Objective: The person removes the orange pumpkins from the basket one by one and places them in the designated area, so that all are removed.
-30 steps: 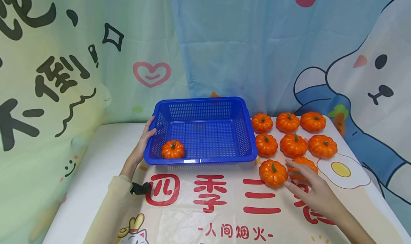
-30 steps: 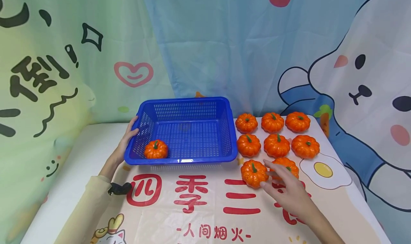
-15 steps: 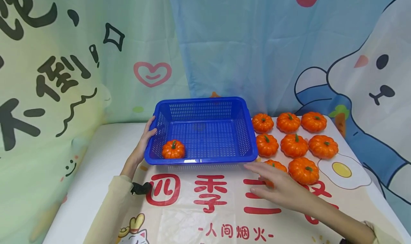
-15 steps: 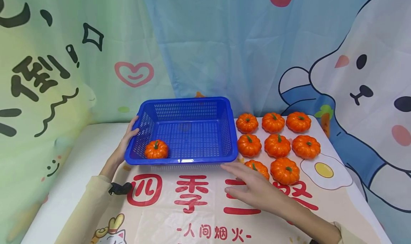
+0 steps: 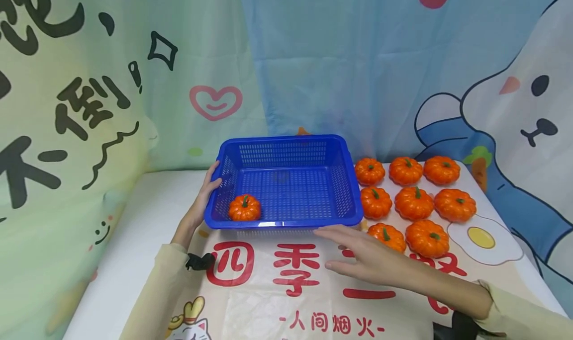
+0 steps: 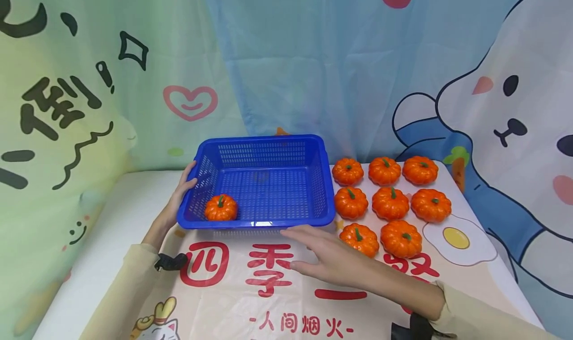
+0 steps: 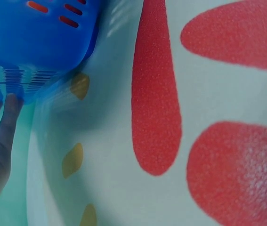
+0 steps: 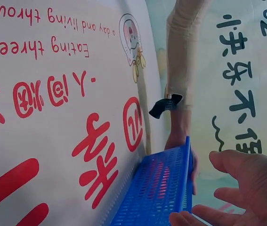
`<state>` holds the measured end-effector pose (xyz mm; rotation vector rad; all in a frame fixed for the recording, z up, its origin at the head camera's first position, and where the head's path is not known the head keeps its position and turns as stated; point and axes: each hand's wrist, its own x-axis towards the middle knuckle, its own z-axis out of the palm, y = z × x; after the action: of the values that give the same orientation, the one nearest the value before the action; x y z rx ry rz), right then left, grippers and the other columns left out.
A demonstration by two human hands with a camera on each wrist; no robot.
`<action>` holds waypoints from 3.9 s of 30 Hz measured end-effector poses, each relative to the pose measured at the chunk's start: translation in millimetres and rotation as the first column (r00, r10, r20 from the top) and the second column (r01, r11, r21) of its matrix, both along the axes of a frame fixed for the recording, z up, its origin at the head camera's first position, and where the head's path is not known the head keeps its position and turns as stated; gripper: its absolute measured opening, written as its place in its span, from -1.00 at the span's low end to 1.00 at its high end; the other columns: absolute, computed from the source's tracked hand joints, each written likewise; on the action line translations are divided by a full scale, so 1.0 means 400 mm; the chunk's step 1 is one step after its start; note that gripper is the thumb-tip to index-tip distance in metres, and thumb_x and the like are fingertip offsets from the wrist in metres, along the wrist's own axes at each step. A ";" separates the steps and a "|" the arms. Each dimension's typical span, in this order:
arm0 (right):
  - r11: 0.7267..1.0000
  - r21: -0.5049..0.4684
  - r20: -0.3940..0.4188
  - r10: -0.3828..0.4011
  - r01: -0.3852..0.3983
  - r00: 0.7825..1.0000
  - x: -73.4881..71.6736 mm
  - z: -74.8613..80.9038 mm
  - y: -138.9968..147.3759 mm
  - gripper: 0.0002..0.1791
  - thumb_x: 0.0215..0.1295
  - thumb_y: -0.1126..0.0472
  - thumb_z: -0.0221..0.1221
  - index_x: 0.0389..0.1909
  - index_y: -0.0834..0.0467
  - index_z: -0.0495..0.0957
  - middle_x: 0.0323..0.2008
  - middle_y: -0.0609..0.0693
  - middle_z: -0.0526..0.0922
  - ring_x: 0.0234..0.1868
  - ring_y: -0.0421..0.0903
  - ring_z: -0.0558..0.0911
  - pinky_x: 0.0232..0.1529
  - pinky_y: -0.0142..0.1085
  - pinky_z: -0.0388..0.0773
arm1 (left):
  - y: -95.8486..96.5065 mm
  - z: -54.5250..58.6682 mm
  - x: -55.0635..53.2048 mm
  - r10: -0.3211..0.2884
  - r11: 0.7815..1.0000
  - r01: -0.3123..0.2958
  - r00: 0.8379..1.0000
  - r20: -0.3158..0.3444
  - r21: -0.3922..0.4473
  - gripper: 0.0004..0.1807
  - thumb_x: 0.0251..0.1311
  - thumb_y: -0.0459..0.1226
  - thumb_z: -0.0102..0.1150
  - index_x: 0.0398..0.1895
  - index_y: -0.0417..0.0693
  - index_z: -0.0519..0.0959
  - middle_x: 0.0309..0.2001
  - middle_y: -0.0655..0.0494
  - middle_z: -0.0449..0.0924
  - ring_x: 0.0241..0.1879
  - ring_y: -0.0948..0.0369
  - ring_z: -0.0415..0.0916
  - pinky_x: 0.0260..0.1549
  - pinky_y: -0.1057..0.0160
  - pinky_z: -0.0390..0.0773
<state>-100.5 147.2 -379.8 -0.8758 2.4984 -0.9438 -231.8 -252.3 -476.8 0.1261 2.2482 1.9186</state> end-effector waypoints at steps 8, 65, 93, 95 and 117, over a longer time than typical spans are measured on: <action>0.990 -0.098 0.010 0.098 -0.097 0.995 -0.103 -0.001 -0.074 -0.45 0.25 0.10 0.27 0.28 0.05 0.46 0.22 0.13 0.49 0.20 0.10 0.52 -0.02 -0.21 0.67 | -0.007 0.004 -0.002 -0.005 1.000 0.005 1.000 -0.012 0.001 -0.34 0.42 -0.02 -0.40 0.54 0.44 -0.27 0.58 0.16 -0.43 0.54 -0.07 -0.32 0.43 -0.33 -0.23; 0.960 0.257 0.316 0.020 -0.106 0.949 -0.377 -0.073 -0.493 -0.24 0.13 0.27 0.34 0.39 0.03 0.33 0.28 0.17 0.42 -0.06 -0.05 0.54 -0.10 -0.23 0.69 | -0.002 0.001 -0.001 -0.021 1.000 0.021 1.000 -0.002 -0.021 -0.35 0.42 0.00 -0.42 0.52 0.51 -0.28 0.58 0.19 -0.44 0.54 -0.11 -0.29 0.41 -0.37 -0.15; 0.988 0.112 0.202 0.084 -0.108 0.976 -0.378 -0.011 -0.281 -0.23 0.11 -0.01 0.35 0.37 0.02 0.35 0.22 0.21 0.48 -0.03 0.02 0.62 -0.14 -0.26 0.68 | 0.000 -0.007 -0.006 0.020 1.000 -0.020 1.000 -0.013 -0.024 -0.37 0.43 0.02 -0.38 0.52 0.52 -0.20 0.59 0.21 -0.39 0.56 -0.04 -0.33 0.43 -0.33 -0.25; 0.994 0.090 0.198 0.049 -0.068 0.979 -0.365 0.013 -0.236 -0.22 0.10 -0.03 0.35 0.38 -0.03 0.35 0.21 0.19 0.48 0.07 0.05 0.55 -0.12 -0.24 0.68 | 0.000 -0.008 -0.009 0.020 0.999 -0.021 1.000 -0.019 -0.026 -0.37 0.44 0.02 -0.39 0.52 0.51 -0.20 0.59 0.21 -0.39 0.56 -0.04 -0.35 0.43 -0.33 -0.26; 0.959 -0.056 0.248 -0.257 0.279 0.934 -0.057 0.081 0.116 -0.19 0.15 -0.07 0.33 0.43 -0.10 0.26 0.33 0.22 0.38 0.10 0.17 0.53 -0.16 -0.18 0.69 | 0.003 -0.005 -0.004 0.000 1.000 0.000 1.000 -0.019 -0.021 -0.36 0.45 -0.01 -0.39 0.54 0.45 -0.23 0.59 0.16 -0.41 0.56 -0.05 -0.39 0.42 -0.34 -0.30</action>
<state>-123.2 193.6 -347.4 -0.4175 2.4171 -1.1810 -233.4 -251.1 -478.8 0.1420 2.2793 1.9011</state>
